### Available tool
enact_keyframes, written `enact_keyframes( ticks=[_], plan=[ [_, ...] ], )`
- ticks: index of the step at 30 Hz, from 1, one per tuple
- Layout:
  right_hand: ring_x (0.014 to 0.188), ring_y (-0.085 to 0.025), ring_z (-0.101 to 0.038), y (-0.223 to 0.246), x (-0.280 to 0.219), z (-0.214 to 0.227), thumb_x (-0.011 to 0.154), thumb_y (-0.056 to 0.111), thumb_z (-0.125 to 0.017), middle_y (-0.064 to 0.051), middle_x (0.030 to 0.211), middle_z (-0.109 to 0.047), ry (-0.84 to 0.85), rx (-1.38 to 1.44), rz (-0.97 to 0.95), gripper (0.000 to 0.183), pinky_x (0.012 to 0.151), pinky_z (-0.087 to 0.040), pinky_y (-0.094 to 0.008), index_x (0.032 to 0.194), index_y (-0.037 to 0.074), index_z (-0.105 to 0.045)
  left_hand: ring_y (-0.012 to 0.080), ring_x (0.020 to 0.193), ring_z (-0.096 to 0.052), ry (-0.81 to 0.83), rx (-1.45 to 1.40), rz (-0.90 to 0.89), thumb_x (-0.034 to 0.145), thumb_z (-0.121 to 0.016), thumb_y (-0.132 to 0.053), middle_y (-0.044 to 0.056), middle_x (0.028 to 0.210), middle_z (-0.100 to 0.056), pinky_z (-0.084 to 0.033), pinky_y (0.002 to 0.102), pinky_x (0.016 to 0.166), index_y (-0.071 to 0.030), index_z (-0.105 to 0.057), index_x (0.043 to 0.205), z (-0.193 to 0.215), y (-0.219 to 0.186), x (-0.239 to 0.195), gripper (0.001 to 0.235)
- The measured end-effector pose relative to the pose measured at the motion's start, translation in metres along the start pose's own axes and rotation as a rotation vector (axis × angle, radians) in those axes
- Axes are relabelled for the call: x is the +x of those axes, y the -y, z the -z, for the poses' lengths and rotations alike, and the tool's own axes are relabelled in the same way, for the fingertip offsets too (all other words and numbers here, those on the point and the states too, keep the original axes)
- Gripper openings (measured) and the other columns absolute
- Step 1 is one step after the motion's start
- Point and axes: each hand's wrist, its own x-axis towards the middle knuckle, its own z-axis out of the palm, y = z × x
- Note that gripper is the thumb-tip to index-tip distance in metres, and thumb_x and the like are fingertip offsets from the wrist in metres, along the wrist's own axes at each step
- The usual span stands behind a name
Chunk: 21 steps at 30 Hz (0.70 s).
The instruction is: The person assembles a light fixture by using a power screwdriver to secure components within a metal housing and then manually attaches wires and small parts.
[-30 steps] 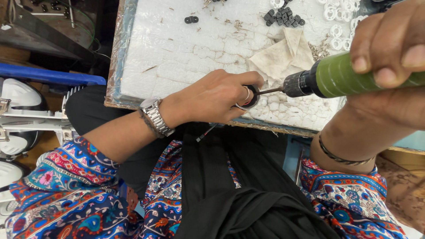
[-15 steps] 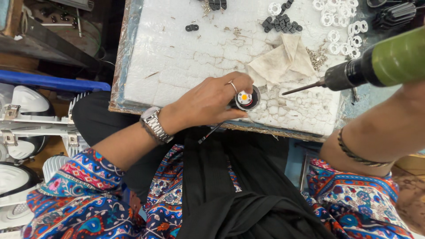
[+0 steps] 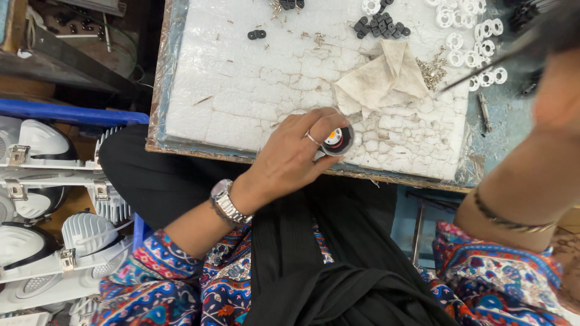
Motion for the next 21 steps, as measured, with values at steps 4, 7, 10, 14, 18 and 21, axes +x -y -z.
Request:
enact_keyframes(
  ticks=[4, 7, 10, 14, 18, 21],
  plan=[
    [0.098, -0.015, -0.065, -0.01, -0.034, -0.014, 0.104, 0.007, -0.072, -0.006, 0.107, -0.063, 0.098, -0.366, 0.021, 0.017, 0.089, -0.056, -0.03, 0.11, -0.001, -0.058, 0.0328, 0.126, -0.06, -0.058, -0.026, 0.018, 0.084, -0.083, -0.012, 0.01, 0.134, -0.063, -0.046, 0.044, 0.107, -0.01, -0.051, 0.142, -0.008, -0.005, -0.008, 0.067],
    [0.099, -0.016, -0.068, -0.009, -0.09, -0.041, 0.105, 0.002, -0.072, -0.008, 0.108, -0.065, 0.083, -0.379, -0.243, 0.014, 0.089, -0.058, -0.029, 0.109, -0.002, -0.06, 0.033, 0.126, -0.059, -0.094, -0.028, 0.046, 0.083, -0.085, -0.012, 0.012, 0.134, -0.062, -0.046, 0.045, 0.108, -0.008, -0.051, 0.146, -0.01, -0.006, -0.012, 0.072],
    [0.099, -0.017, -0.07, -0.011, -0.128, -0.058, 0.103, -0.004, -0.07, -0.01, 0.109, -0.067, -0.04, -0.291, -0.452, 0.012, 0.092, -0.059, -0.029, 0.113, -0.004, -0.062, 0.0328, 0.126, -0.061, -0.161, -0.031, 0.025, 0.084, -0.087, -0.013, 0.013, 0.136, -0.062, -0.049, 0.043, 0.109, -0.008, -0.054, 0.142, -0.007, -0.007, -0.009, 0.067],
    [0.098, -0.012, -0.069, -0.028, -0.155, -0.064, 0.093, 0.001, -0.07, -0.009, 0.111, -0.072, -0.15, -0.238, -0.653, 0.028, 0.084, -0.058, -0.027, 0.12, -0.004, -0.065, 0.0298, 0.125, -0.068, -0.271, -0.06, -0.023, 0.086, -0.091, -0.016, 0.008, 0.135, -0.066, -0.055, 0.038, 0.104, -0.011, -0.057, 0.136, 0.001, -0.036, -0.005, 0.061],
    [0.097, -0.007, -0.065, -0.039, -0.192, -0.054, 0.094, 0.007, -0.076, -0.006, 0.107, -0.07, -0.075, -0.323, -0.474, 0.028, 0.086, -0.055, -0.024, 0.118, -0.003, -0.066, 0.0287, 0.123, -0.067, -0.226, -0.097, -0.168, 0.088, -0.091, -0.014, 0.011, 0.139, -0.063, -0.057, 0.038, 0.103, -0.009, -0.054, 0.14, 0.004, -0.071, -0.002, 0.064],
    [0.088, -0.007, -0.066, -0.043, -0.208, -0.047, 0.093, 0.01, -0.079, -0.005, 0.097, -0.071, -0.138, -0.541, -0.403, 0.021, 0.079, -0.055, -0.024, 0.108, 0.0, -0.069, 0.0278, 0.124, -0.067, -0.235, -0.086, -0.23, 0.089, -0.092, -0.015, 0.012, 0.142, -0.062, -0.059, 0.036, 0.103, -0.011, -0.055, 0.14, 0.003, -0.086, 0.001, 0.063]
  ],
)
